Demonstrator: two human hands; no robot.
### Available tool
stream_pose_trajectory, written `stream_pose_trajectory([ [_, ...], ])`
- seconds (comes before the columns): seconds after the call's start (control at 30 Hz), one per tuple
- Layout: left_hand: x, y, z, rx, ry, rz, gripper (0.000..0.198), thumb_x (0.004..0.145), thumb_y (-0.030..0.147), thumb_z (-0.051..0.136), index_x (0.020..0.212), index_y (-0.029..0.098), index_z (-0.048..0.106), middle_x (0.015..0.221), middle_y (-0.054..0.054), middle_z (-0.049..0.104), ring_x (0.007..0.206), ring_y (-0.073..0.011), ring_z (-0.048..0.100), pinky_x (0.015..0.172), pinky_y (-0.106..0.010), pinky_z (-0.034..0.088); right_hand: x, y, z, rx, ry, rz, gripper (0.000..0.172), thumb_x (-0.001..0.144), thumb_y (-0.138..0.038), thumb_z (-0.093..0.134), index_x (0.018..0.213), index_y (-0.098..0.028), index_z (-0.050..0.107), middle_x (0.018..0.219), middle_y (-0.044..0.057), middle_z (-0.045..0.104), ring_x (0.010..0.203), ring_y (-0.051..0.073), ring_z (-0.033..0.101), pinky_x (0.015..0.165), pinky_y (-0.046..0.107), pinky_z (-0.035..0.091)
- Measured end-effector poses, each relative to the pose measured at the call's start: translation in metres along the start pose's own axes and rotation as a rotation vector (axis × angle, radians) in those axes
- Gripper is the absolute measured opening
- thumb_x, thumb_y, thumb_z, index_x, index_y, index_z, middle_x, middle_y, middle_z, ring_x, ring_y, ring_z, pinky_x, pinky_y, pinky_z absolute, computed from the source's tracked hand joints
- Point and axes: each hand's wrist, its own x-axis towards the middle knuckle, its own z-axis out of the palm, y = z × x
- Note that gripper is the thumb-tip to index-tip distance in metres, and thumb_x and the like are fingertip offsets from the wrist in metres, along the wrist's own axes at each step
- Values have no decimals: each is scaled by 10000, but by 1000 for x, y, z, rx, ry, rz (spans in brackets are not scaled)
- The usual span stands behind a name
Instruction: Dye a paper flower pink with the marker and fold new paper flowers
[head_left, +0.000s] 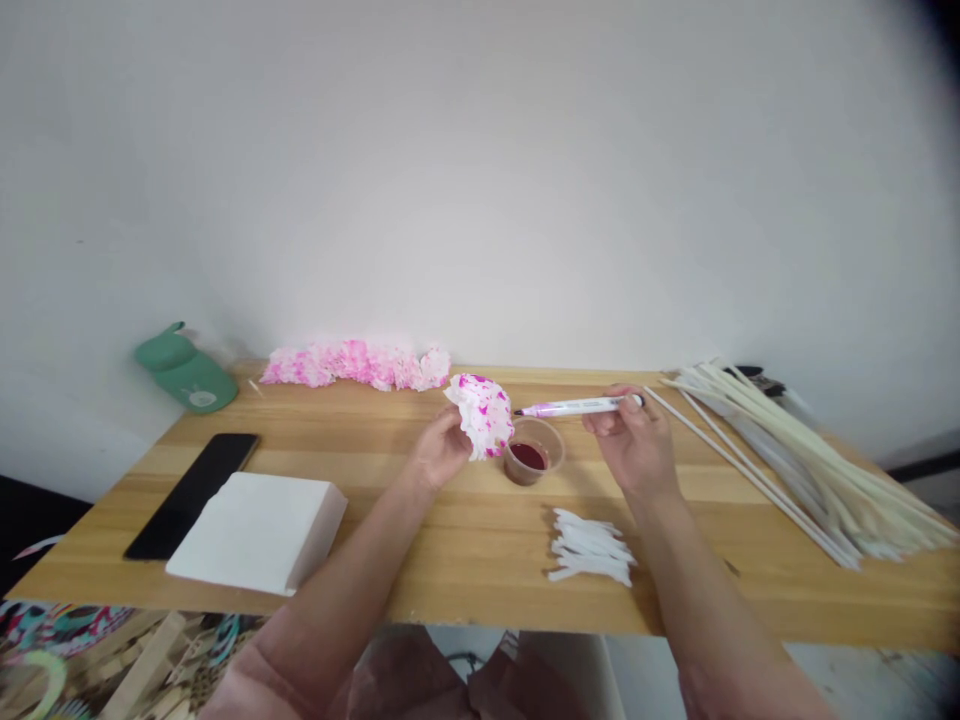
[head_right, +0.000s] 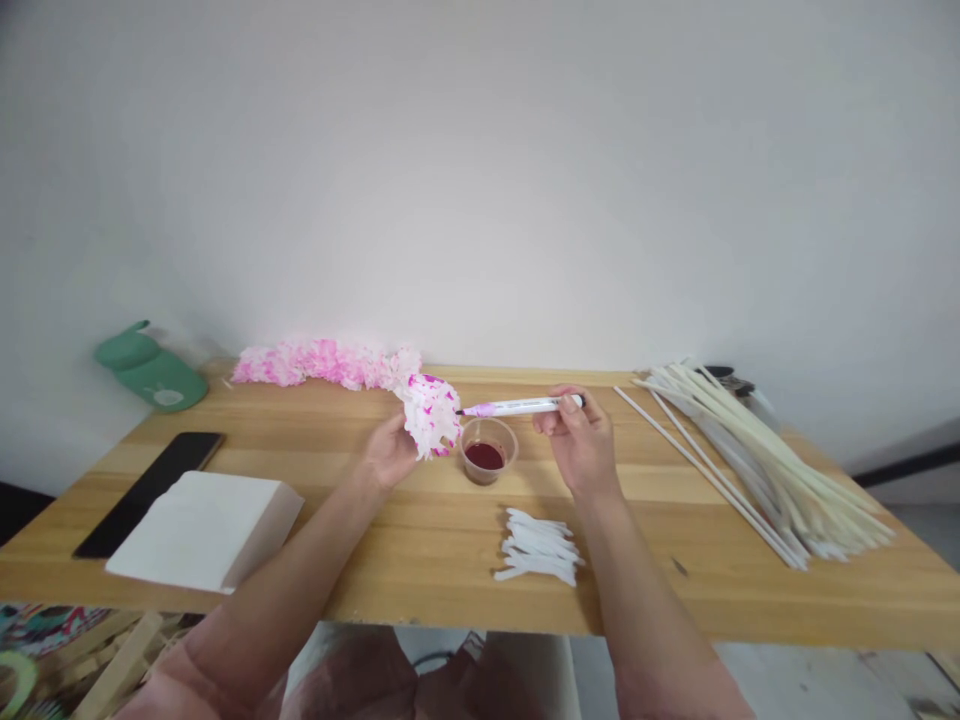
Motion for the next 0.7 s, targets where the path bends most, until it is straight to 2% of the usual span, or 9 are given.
stream_pose_trajectory([
  [0.33,-4,2,5,12,4,1,140,766,65,559,812,155,655,873,-40,715,860,-171,658,881,-317,480,-2,1,1,-7,-24,-12,187,731,-410,755,802,-258,672,499,-51,525,498,98,472,549,264,424],
  [0.53,-4,2,2,52,-30,-16,202,777,116,586,957,165,661,978,-47,717,925,-190,663,923,-346,476,-1,4,-3,-40,-19,-6,202,733,-415,753,821,-255,664,507,-50,526,506,98,479,560,264,430],
  [0.7,-4,2,2,36,-17,2,209,776,89,572,947,165,667,947,-42,721,925,-186,664,928,-333,475,-1,6,-4,-42,-23,-4,203,738,-403,750,831,-250,654,517,-51,527,510,100,488,558,265,429],
])
